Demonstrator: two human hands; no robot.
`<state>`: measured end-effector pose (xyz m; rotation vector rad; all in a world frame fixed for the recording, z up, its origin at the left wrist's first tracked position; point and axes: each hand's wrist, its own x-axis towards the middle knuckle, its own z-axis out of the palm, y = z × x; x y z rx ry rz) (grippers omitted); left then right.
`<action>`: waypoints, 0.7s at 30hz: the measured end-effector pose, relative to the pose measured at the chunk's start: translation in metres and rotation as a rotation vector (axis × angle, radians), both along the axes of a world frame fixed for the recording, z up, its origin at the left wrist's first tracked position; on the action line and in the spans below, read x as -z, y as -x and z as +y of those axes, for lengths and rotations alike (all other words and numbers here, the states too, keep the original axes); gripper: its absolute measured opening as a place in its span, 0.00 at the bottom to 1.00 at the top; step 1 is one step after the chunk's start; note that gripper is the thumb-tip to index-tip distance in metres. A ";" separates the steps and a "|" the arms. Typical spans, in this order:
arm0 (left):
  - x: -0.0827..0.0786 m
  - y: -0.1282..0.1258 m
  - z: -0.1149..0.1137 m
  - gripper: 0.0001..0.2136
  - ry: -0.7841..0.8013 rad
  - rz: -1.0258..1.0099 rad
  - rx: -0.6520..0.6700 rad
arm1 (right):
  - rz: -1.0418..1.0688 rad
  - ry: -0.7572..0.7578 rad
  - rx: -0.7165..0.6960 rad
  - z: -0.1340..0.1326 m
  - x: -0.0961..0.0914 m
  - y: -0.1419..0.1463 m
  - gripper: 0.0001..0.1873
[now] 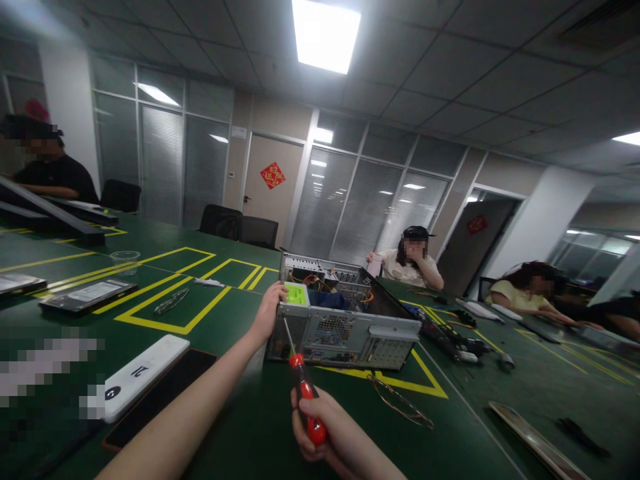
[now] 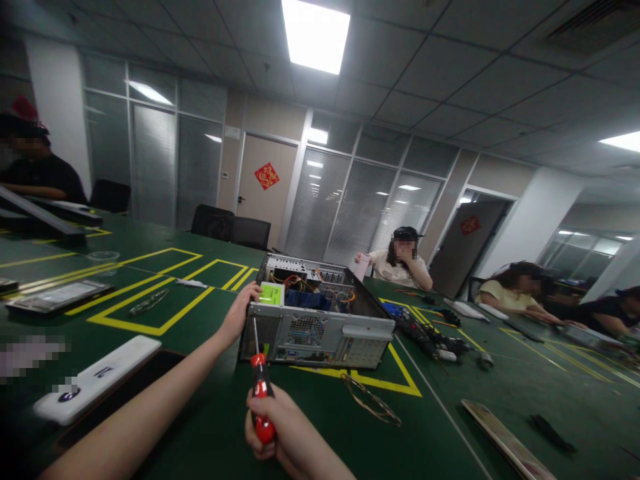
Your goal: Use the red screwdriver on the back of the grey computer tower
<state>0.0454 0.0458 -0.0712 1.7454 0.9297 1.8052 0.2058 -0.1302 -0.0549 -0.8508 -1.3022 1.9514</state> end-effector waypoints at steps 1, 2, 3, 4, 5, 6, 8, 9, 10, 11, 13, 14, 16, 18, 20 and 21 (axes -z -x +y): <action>0.000 0.000 0.000 0.18 0.000 0.001 0.004 | 0.004 0.006 0.004 0.000 0.000 0.000 0.23; 0.000 0.000 -0.001 0.18 0.000 0.000 0.007 | 0.012 0.010 0.008 0.000 0.000 0.000 0.23; 0.000 0.000 -0.001 0.18 0.000 -0.002 0.009 | 0.020 0.014 0.012 -0.001 -0.001 0.001 0.22; 0.000 0.000 0.000 0.18 0.001 -0.006 0.010 | 0.025 0.016 0.022 -0.003 -0.002 0.001 0.22; 0.000 0.000 0.000 0.18 0.003 -0.012 0.009 | 0.022 0.023 0.038 -0.005 -0.003 0.002 0.21; 0.000 0.000 0.000 0.18 0.004 -0.018 0.007 | 0.008 0.040 0.055 -0.006 -0.004 0.003 0.20; 0.001 -0.001 0.001 0.18 0.001 -0.023 0.006 | -0.037 0.097 0.078 -0.009 -0.004 0.006 0.19; 0.001 -0.001 0.001 0.18 -0.002 -0.024 0.007 | -0.055 0.127 0.080 -0.010 -0.003 0.008 0.20; 0.001 -0.001 0.001 0.18 -0.004 -0.025 0.006 | -0.060 0.151 0.069 -0.011 -0.002 0.010 0.22; 0.001 -0.001 0.001 0.18 -0.006 -0.024 0.006 | -0.046 0.167 0.055 -0.011 0.000 0.012 0.24; 0.000 -0.001 0.001 0.18 -0.007 -0.021 0.004 | 0.013 0.190 0.022 -0.012 0.003 0.016 0.27; 0.000 -0.001 0.001 0.18 -0.007 -0.020 0.004 | 0.046 0.207 0.007 -0.012 0.004 0.018 0.28; 0.000 -0.001 0.000 0.18 -0.008 -0.015 0.004 | 0.090 0.244 -0.011 -0.012 0.006 0.021 0.30; 0.000 -0.001 -0.001 0.18 -0.004 -0.014 0.003 | 0.114 0.263 -0.008 -0.012 0.008 0.022 0.30; 0.000 0.000 -0.001 0.18 -0.003 -0.010 0.003 | 0.135 0.259 0.005 -0.012 0.009 0.021 0.29; 0.000 0.000 0.000 0.18 -0.006 -0.007 0.003 | 0.144 0.255 0.009 -0.012 0.009 0.020 0.28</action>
